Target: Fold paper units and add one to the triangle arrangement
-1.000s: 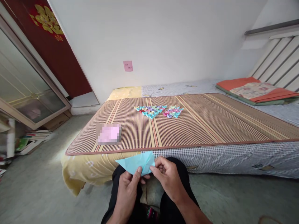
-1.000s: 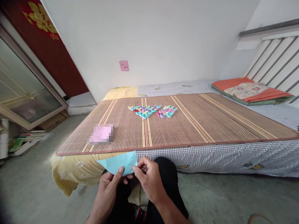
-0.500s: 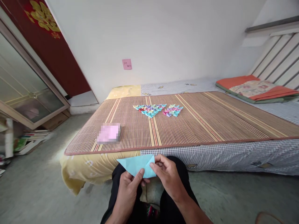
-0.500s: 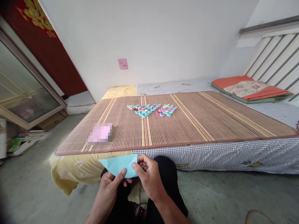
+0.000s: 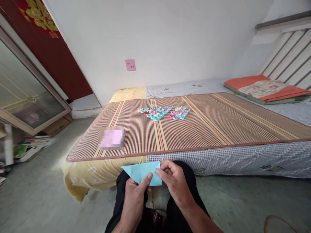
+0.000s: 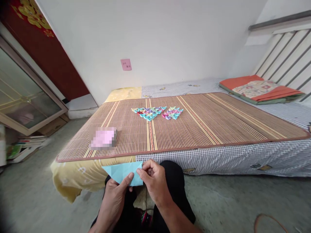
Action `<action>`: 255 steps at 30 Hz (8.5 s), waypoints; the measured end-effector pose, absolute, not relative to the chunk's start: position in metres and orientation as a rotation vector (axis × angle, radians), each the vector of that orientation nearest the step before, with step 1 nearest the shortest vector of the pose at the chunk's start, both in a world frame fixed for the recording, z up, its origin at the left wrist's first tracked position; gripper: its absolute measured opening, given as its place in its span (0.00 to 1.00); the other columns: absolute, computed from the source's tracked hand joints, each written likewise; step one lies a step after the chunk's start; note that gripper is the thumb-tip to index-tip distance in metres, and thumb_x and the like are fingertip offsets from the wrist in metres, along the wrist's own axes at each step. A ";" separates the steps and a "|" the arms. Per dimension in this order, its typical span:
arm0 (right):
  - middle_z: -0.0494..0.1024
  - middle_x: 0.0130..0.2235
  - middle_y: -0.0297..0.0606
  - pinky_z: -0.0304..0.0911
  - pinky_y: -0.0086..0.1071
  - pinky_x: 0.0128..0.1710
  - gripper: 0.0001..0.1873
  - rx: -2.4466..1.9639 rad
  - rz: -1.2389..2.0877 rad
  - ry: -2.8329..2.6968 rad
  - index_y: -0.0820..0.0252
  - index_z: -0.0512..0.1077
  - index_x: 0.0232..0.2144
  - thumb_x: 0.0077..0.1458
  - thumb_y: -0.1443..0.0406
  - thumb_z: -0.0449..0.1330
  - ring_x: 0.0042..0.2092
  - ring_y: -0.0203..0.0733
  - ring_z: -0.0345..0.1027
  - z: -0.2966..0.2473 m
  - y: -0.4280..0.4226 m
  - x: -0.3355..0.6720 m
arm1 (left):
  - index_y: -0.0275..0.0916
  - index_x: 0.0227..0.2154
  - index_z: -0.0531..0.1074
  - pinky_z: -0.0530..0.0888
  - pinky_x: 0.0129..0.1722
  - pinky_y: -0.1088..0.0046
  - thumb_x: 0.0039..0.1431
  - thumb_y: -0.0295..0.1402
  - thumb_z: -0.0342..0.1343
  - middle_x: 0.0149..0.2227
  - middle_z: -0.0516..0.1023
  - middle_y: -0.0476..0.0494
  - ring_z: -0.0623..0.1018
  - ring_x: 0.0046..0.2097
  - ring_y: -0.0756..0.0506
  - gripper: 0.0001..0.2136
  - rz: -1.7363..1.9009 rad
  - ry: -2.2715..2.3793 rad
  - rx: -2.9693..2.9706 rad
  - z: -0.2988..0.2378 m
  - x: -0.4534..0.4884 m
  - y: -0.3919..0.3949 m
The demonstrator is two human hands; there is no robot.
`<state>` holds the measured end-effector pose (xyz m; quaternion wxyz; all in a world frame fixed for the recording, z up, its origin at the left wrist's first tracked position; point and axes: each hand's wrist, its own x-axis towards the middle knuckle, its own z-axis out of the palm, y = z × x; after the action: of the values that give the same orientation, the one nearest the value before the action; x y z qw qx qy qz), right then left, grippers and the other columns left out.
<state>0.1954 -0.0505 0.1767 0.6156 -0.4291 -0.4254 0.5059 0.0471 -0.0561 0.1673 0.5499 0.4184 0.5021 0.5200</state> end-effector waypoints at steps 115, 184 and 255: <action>0.80 0.49 0.39 0.69 0.39 0.51 0.17 -0.948 1.024 -1.437 0.49 0.79 0.52 0.62 0.55 0.69 0.48 0.45 0.75 0.192 -0.054 0.234 | 0.36 0.25 0.74 0.69 0.31 0.79 0.45 0.34 0.78 0.25 0.73 0.51 0.71 0.28 0.52 0.16 1.022 0.728 0.632 0.182 0.042 -0.070; 0.57 0.23 0.27 0.48 0.29 0.24 0.19 -1.160 1.089 -1.471 0.56 0.61 0.23 0.60 0.57 0.62 0.25 0.34 0.50 0.191 -0.053 0.219 | 0.37 0.15 0.69 0.56 0.24 0.76 0.49 0.43 0.73 0.19 0.60 0.53 0.58 0.24 0.52 0.21 1.032 1.234 1.258 0.194 0.047 -0.058; 0.71 0.27 0.32 0.65 0.26 0.28 0.12 -0.966 0.925 -1.385 0.59 0.75 0.34 0.66 0.58 0.62 0.29 0.36 0.67 0.242 0.022 0.212 | 0.36 0.26 0.77 0.63 0.28 0.77 0.52 0.45 0.71 0.23 0.69 0.52 0.64 0.27 0.51 0.17 1.260 0.977 1.077 0.254 0.056 0.027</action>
<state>0.2122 0.0219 0.2421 0.5713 -0.4120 -0.5904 0.3941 0.0563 0.0271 0.2543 0.5719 0.4591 0.4168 0.5371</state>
